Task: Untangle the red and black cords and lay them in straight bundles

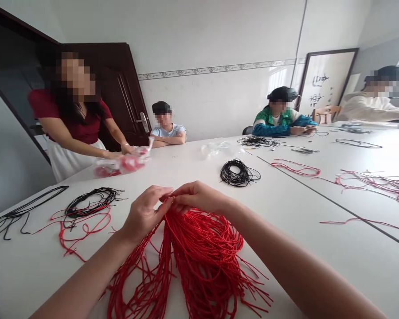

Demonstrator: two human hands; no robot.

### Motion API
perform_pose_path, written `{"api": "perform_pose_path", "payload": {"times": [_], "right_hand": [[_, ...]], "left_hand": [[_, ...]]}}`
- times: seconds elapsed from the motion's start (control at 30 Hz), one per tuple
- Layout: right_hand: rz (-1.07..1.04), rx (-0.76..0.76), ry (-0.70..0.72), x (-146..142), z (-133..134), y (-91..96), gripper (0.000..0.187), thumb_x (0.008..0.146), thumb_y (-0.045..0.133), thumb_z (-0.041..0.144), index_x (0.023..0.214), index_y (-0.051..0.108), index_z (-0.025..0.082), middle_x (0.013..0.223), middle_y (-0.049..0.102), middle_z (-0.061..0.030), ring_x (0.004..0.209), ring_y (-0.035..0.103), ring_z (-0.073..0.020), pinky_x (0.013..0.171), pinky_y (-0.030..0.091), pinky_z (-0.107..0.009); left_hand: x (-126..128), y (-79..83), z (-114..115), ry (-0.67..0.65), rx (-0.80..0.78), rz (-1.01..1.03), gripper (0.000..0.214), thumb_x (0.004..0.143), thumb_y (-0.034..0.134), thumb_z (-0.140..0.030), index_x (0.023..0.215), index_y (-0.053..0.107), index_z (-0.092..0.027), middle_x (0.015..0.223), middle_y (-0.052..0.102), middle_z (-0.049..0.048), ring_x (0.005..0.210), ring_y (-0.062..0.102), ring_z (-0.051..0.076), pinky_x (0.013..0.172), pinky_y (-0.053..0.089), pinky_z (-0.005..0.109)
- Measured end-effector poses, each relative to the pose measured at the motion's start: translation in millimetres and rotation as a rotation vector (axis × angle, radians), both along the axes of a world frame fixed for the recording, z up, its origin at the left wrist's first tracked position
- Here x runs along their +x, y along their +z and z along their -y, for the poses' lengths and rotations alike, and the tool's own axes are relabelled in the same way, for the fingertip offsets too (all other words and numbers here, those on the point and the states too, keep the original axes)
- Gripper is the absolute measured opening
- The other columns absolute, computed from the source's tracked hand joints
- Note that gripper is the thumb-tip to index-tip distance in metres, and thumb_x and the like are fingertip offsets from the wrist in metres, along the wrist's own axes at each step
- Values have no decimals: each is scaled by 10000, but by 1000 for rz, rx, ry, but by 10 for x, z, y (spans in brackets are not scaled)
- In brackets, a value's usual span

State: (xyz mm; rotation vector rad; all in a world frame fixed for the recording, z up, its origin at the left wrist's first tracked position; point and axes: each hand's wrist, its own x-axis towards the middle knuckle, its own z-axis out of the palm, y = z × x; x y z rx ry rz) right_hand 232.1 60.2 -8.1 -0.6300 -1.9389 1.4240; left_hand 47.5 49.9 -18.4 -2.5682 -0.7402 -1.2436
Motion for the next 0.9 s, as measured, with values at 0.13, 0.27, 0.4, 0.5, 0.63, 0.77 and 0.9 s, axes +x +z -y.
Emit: {"api": "perform_pose_path", "payload": {"times": [0.13, 0.27, 0.4, 0.5, 0.63, 0.77, 0.9], "right_hand": [[-93, -157, 24, 32, -70, -37, 176, 726, 588, 241, 858, 637, 133, 727, 631, -22, 674, 589, -89, 705, 481, -259], [-92, -158, -15, 6, -79, -20, 143, 709, 591, 242, 791, 631, 132, 666, 616, -5, 609, 574, -73, 643, 478, -232], [58, 25, -173, -61, 8, 47, 94, 718, 517, 176, 712, 598, 129, 600, 564, 16, 528, 507, -49, 543, 430, -190], [100, 80, -244, -81, 44, 35, 107, 698, 483, 146, 704, 590, 143, 574, 525, 30, 496, 446, -42, 479, 368, -172], [189, 102, -321, -41, -35, -93, 105, 665, 482, 165, 653, 585, 147, 537, 500, 32, 456, 391, -46, 422, 305, -179], [275, 93, -379, 49, -175, -220, 83, 629, 483, 149, 576, 547, 146, 474, 457, 45, 425, 364, -50, 402, 276, -185], [314, 88, -387, 104, -190, -208, 101, 656, 516, 190, 586, 561, 133, 502, 494, 25, 452, 403, -59, 419, 303, -187]], "left_hand": [[-27, 67, 3, -17, 11, -13, 206, 746, 518, -100, 931, 533, -189, 840, 574, 14, 798, 536, 96, 720, 460, 229], [-64, 136, 9, -27, 59, -82, 210, 736, 529, -87, 917, 536, -193, 853, 589, 10, 810, 551, 91, 735, 470, 219], [-90, 142, 0, -33, 80, -92, 215, 739, 535, -107, 933, 538, -198, 864, 599, 9, 814, 559, 91, 740, 473, 218], [-127, 163, -12, -17, 2, -146, 166, 751, 535, -154, 912, 547, -196, 822, 609, 2, 769, 562, 87, 696, 466, 207], [-261, 259, -44, 79, -147, -216, 75, 778, 506, -230, 798, 568, -193, 717, 608, -22, 643, 547, 68, 595, 436, 185], [-403, 348, -64, 166, -153, -175, 104, 772, 507, -264, 741, 578, -195, 690, 612, -20, 622, 548, 79, 592, 431, 198], [-381, 332, -34, 147, -211, -118, 113, 779, 486, -233, 742, 586, -195, 707, 627, -16, 649, 570, 83, 607, 447, 190]]}}
